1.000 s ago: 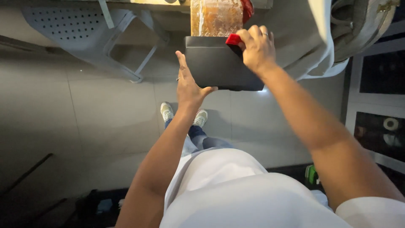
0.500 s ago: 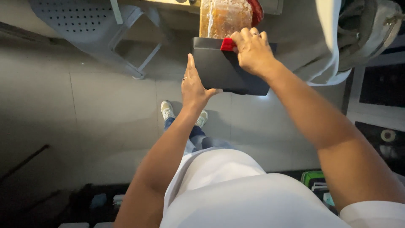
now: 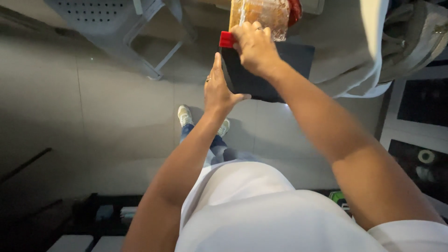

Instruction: Applying an adhesive sheet to a board with a squeegee and painting a board with a roller.

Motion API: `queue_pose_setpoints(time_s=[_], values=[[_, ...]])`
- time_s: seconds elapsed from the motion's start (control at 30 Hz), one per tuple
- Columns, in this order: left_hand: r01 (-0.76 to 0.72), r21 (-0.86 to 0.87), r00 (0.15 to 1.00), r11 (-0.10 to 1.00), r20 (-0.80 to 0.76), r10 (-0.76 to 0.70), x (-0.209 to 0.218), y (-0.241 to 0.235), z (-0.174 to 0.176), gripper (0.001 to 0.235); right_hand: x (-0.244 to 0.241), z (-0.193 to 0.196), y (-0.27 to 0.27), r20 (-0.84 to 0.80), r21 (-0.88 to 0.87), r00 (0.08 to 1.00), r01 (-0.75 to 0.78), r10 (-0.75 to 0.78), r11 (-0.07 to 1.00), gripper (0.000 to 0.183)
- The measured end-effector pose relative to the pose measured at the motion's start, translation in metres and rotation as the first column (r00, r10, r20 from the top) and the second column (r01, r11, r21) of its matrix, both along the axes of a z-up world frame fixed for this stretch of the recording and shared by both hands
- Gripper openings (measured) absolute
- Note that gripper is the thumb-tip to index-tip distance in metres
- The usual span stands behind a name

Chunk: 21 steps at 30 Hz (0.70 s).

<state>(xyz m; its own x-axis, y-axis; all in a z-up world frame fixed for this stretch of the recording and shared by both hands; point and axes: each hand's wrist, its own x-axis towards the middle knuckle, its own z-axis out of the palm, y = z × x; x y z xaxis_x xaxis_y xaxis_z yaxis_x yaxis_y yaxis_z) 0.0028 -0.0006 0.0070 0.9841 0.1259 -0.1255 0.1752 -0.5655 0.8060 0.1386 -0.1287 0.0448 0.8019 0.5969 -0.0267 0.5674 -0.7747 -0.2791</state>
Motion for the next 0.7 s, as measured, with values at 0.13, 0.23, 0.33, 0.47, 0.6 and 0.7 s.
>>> queue_pose_setpoints(time_s=[0.13,0.23,0.33,0.47,0.6,0.7], values=[[0.012,-0.127,0.999,0.992,0.043,-0.007,-0.001,-0.011,0.004,0.151,-0.010,0.009,-0.044,0.175,0.243,0.983,0.004,-0.048,0.970,0.044],[-0.021,-0.166,0.999,0.986,0.021,0.025,-0.006,-0.015,0.004,0.158,-0.053,0.011,-0.078,0.326,0.248,0.934,0.063,-0.145,0.967,0.023],[0.012,-0.191,0.998,0.982,0.057,-0.001,-0.007,-0.002,-0.009,0.159,-0.099,-0.001,-0.076,0.376,0.136,0.917,0.088,-0.134,0.987,0.015],[0.032,-0.324,0.999,0.946,0.021,-0.027,-0.013,0.010,-0.024,0.136,-0.110,0.000,-0.034,0.427,0.041,0.904,0.022,-0.037,0.999,0.008],[0.018,-0.364,0.999,0.931,0.048,0.000,-0.014,0.013,-0.026,0.128,-0.039,-0.011,-0.010,0.567,0.001,0.819,0.101,-0.083,0.995,0.008],[0.071,-0.364,0.974,0.929,0.224,0.013,-0.016,0.014,-0.050,0.117,-0.067,0.015,-0.004,0.652,0.055,0.750,0.100,-0.112,0.993,0.010]])
